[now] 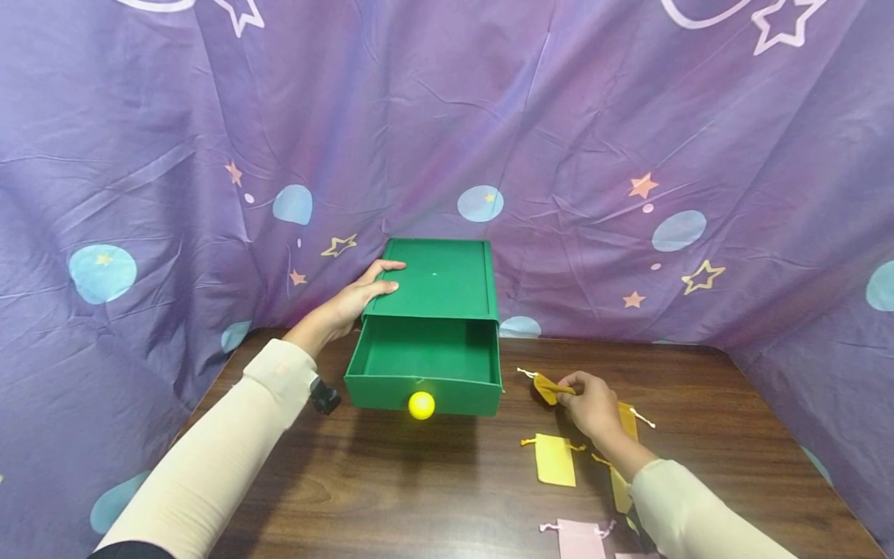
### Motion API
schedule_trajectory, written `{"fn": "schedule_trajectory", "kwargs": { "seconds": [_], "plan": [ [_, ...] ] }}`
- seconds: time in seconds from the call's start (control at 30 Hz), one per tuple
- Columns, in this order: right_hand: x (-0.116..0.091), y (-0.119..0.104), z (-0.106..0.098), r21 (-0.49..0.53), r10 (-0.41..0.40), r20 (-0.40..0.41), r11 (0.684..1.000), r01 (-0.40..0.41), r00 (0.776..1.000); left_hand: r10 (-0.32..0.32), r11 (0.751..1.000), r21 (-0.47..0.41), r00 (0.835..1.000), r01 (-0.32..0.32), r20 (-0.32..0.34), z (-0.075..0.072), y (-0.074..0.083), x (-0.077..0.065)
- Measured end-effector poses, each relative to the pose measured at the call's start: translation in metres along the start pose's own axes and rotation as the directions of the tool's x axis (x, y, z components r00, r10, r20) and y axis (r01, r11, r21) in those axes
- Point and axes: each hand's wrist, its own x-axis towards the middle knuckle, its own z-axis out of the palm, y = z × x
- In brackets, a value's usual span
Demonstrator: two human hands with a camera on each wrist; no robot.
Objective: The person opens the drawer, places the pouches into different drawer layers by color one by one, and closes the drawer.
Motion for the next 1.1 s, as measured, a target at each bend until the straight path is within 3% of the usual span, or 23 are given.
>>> {"fn": "schedule_trajectory", "kwargs": {
  "seconds": [0.47, 1.1],
  "plan": [
    [-0.005, -0.007, -0.004, -0.027, -0.055, -0.026, 0.998, 0.054, 0.998, -0.008, 0.999, -0.039, 1.000, 0.008, -0.005, 0.002, -0.001, 0.000],
    [-0.013, -0.019, -0.012, 0.065, -0.095, -0.021, 0.993, 0.096, 0.995, -0.009, 0.999, -0.042, 1.000, 0.009, -0.002, 0.001, 0.001, -0.001]
  ]
}}
